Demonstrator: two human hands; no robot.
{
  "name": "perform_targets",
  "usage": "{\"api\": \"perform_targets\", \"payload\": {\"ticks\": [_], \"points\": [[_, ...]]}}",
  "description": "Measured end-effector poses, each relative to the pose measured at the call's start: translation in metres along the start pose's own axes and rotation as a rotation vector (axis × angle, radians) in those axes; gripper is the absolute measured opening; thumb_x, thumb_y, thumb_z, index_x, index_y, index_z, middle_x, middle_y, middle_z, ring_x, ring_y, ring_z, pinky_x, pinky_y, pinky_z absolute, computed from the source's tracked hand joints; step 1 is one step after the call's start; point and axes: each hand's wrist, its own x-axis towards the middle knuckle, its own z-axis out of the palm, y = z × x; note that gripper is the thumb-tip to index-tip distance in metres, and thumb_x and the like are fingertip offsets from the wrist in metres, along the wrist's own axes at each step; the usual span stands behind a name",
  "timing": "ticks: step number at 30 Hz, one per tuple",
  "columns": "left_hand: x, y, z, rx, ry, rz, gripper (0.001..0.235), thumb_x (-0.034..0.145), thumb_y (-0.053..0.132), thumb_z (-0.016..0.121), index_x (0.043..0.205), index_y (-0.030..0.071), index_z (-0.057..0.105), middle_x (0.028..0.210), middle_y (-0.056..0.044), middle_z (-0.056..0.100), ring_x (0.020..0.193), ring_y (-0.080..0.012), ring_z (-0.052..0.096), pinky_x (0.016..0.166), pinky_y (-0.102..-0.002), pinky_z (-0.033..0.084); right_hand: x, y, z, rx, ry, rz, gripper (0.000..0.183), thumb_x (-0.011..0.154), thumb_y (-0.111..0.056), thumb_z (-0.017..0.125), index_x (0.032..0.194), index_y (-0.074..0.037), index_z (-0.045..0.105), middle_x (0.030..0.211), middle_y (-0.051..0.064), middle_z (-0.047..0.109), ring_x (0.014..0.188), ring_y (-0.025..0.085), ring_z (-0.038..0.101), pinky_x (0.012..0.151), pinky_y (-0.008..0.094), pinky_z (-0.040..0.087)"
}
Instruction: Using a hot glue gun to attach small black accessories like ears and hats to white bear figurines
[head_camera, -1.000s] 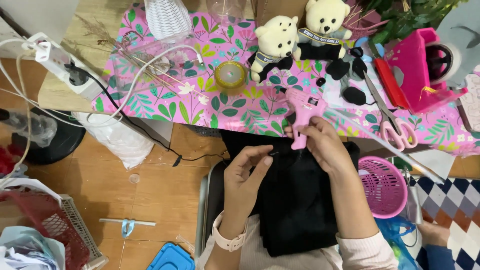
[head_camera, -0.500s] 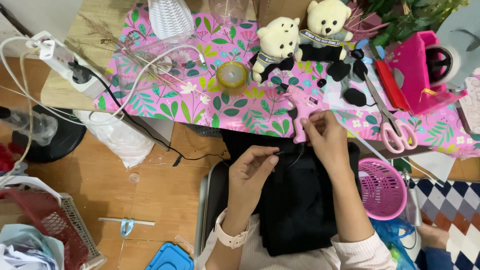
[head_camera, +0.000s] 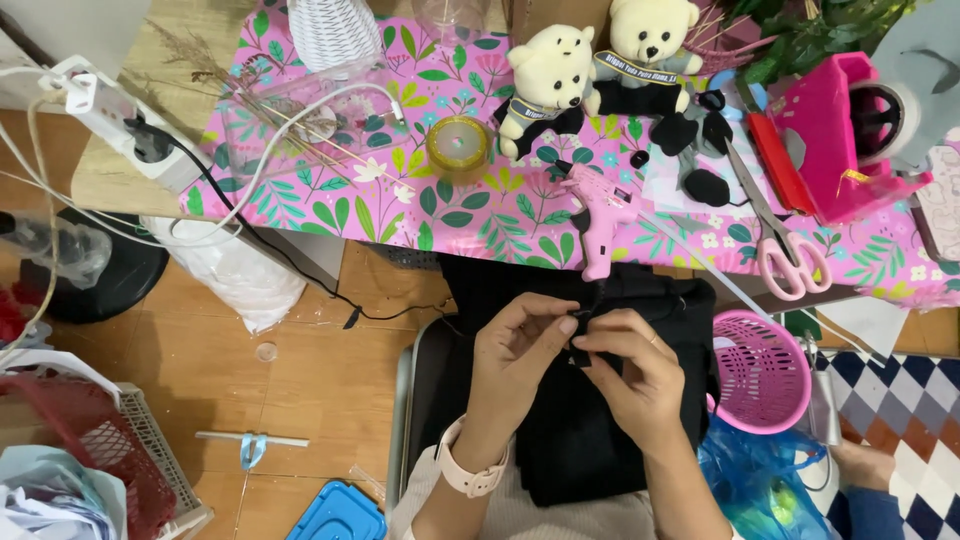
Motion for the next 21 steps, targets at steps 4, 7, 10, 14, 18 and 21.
{"api": "perform_targets", "payload": {"ticks": [4, 7, 10, 14, 18, 21], "points": [[-0.002, 0.000, 0.001, -0.035, -0.019, -0.002, 0.012, 0.097, 0.011, 0.069, 0.107, 0.005, 0.071, 0.098, -0.004, 0.069, 0.090, -0.0128, 0.066, 0.076, -0.025, 0.060, -0.006, -0.001, -0.001, 0.213, 0.045, 0.234, 0.008, 0.092, 0.000, 0.067, 0.099, 0.001, 0.070, 0.097, 0.015, 0.063, 0.071, 0.019, 0.069, 0.069, 0.023, 0.061], [-0.003, 0.003, 0.002, -0.003, -0.036, -0.002, 0.011, 0.098, 0.012, 0.068, 0.107, 0.006, 0.071, 0.099, -0.004, 0.069, 0.091, -0.0138, 0.067, 0.081, -0.025, 0.059, -0.005, 0.001, -0.003, 0.413, 0.071, 0.388, 0.010, 0.092, -0.007, 0.071, 0.095, 0.002, 0.071, 0.090, 0.013, 0.059, 0.066, 0.020, 0.064, 0.064, 0.026, 0.057], [-0.005, 0.007, 0.004, 0.049, -0.045, 0.012, 0.010, 0.098, 0.010, 0.066, 0.106, 0.006, 0.071, 0.097, -0.005, 0.068, 0.088, -0.0144, 0.067, 0.080, -0.025, 0.059, -0.002, -0.002, -0.004, 0.589, 0.098, 0.488, 0.010, 0.091, -0.009, 0.073, 0.088, -0.002, 0.066, 0.082, 0.010, 0.055, 0.061, 0.020, 0.058, 0.056, 0.028, 0.053], [-0.008, 0.010, 0.008, 0.098, -0.066, 0.097, 0.009, 0.099, 0.007, 0.065, 0.106, 0.008, 0.070, 0.098, -0.005, 0.067, 0.093, -0.0145, 0.067, 0.086, -0.025, 0.057, 0.005, -0.010, -0.010, 0.694, 0.056, 0.642, 0.016, 0.092, -0.006, 0.069, 0.078, -0.002, 0.061, 0.068, 0.009, 0.050, 0.050, 0.019, 0.052, 0.046, 0.029, 0.046], [-0.009, 0.010, 0.009, 0.121, -0.081, 0.129, 0.006, 0.100, 0.008, 0.064, 0.104, 0.008, 0.068, 0.098, -0.006, 0.067, 0.094, -0.0163, 0.068, 0.087, -0.027, 0.059, 0.008, -0.016, -0.015, 0.745, 0.017, 0.732, 0.023, 0.092, -0.005, 0.067, 0.071, -0.001, 0.057, 0.058, 0.009, 0.046, 0.044, 0.020, 0.045, 0.039, 0.029, 0.040], [-0.012, 0.007, 0.012, 0.138, -0.071, 0.185, 0.007, 0.098, 0.005, 0.066, 0.105, 0.008, 0.068, 0.099, -0.007, 0.067, 0.095, -0.0178, 0.069, 0.087, -0.027, 0.059, 0.008, -0.019, -0.020, 0.790, 0.001, 0.778, 0.023, 0.093, -0.004, 0.066, 0.073, -0.001, 0.056, 0.058, 0.009, 0.045, 0.043, 0.020, 0.048, 0.039, 0.028, 0.042]]}}
